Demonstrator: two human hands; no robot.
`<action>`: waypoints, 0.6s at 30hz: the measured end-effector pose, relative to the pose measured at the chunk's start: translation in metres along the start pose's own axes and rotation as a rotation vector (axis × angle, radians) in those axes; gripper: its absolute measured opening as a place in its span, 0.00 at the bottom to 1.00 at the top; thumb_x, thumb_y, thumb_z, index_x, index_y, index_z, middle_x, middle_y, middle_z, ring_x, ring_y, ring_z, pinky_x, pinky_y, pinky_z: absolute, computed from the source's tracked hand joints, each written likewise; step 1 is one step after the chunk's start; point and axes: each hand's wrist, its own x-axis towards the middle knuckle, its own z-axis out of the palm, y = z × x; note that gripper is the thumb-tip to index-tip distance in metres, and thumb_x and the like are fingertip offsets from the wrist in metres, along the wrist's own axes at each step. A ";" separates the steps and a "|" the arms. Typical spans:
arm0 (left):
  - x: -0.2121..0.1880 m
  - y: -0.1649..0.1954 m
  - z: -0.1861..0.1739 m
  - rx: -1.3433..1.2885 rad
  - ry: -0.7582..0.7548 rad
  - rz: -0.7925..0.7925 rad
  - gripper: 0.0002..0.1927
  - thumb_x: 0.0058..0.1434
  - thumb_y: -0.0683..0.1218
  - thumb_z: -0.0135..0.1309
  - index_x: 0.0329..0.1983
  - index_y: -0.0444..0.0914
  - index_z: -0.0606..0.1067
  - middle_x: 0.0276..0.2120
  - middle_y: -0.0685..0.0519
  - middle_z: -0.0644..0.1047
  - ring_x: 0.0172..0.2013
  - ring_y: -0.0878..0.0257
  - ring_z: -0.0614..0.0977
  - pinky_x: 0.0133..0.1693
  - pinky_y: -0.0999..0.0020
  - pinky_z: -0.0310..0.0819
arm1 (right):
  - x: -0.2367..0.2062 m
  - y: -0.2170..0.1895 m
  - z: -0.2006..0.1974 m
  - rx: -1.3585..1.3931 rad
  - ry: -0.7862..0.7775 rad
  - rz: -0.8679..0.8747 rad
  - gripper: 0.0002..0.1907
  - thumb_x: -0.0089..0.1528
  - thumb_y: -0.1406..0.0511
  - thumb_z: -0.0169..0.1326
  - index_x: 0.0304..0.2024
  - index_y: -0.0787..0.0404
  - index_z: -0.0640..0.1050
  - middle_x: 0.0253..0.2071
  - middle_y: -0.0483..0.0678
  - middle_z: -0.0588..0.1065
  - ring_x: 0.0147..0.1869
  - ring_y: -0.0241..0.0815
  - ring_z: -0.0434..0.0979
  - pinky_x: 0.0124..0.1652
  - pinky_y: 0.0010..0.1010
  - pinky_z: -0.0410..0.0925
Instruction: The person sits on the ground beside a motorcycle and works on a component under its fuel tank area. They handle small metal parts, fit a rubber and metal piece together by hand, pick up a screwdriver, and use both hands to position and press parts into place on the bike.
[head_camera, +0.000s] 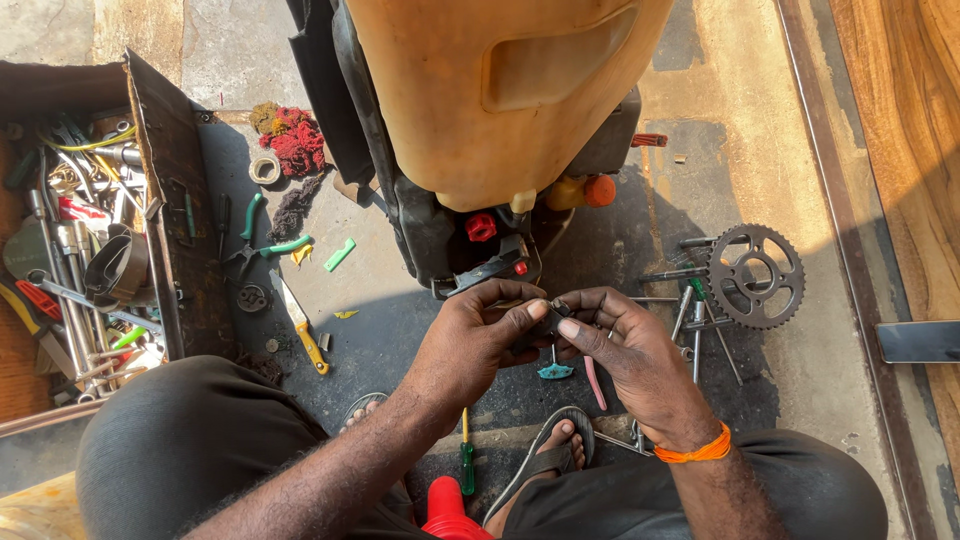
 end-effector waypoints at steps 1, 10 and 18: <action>0.000 0.001 0.000 -0.024 -0.010 -0.009 0.23 0.64 0.49 0.56 0.58 0.32 0.74 0.45 0.45 0.83 0.44 0.59 0.86 0.49 0.61 0.84 | 0.000 0.000 0.000 -0.002 -0.006 -0.018 0.19 0.63 0.63 0.59 0.53 0.67 0.78 0.45 0.51 0.80 0.46 0.37 0.81 0.47 0.31 0.76; 0.001 0.000 -0.003 0.090 -0.122 0.099 0.28 0.63 0.46 0.57 0.65 0.33 0.70 0.52 0.45 0.81 0.53 0.60 0.83 0.56 0.63 0.81 | -0.001 0.000 -0.004 0.038 0.006 -0.035 0.19 0.65 0.64 0.57 0.54 0.69 0.77 0.43 0.52 0.80 0.44 0.38 0.80 0.47 0.31 0.76; -0.003 0.001 -0.002 0.013 -0.163 0.123 0.26 0.63 0.46 0.57 0.64 0.34 0.71 0.50 0.45 0.82 0.50 0.59 0.85 0.54 0.62 0.83 | -0.005 -0.004 -0.010 0.033 -0.005 -0.085 0.20 0.63 0.63 0.60 0.54 0.68 0.77 0.45 0.50 0.80 0.46 0.36 0.80 0.48 0.29 0.76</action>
